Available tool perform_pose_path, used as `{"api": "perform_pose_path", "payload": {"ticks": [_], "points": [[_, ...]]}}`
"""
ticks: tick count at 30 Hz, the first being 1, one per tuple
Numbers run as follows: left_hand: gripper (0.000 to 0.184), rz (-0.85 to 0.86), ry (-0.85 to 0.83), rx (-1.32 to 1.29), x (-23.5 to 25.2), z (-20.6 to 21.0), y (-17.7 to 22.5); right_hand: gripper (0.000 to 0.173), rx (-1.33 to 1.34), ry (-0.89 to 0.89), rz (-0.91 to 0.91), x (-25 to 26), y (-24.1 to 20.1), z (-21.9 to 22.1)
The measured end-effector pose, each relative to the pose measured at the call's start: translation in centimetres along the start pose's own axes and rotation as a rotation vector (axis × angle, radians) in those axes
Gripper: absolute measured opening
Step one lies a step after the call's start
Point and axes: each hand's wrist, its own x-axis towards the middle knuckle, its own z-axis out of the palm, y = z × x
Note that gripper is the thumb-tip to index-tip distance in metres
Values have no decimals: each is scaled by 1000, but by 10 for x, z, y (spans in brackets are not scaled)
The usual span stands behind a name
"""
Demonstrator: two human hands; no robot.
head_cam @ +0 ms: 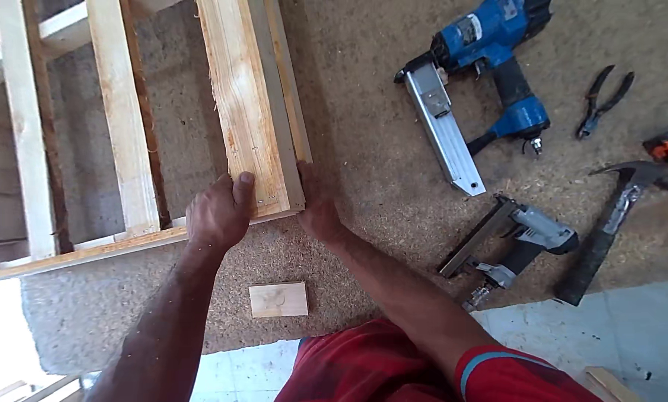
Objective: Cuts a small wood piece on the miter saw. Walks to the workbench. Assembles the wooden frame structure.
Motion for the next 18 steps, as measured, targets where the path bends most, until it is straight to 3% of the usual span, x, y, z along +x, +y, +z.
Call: {"api": "perform_pose_path", "payload": {"ticks": [5, 7, 10, 12, 18], "points": [[90, 11, 15, 12, 0, 1, 0, 79, 34, 30, -69, 0, 3, 0], [90, 15, 14, 19, 0, 1, 0, 84, 38, -146, -93, 7, 8, -18], [90, 6, 4, 22, 1, 0, 1, 107, 27, -500, -33, 42, 14, -57], [90, -7, -6, 22, -1, -1, 2, 108, 8, -635, -36, 65, 13, -74], [89, -8, -2, 20, -1, -2, 4, 90, 16, -594, -106, 70, 15, -76]]}}
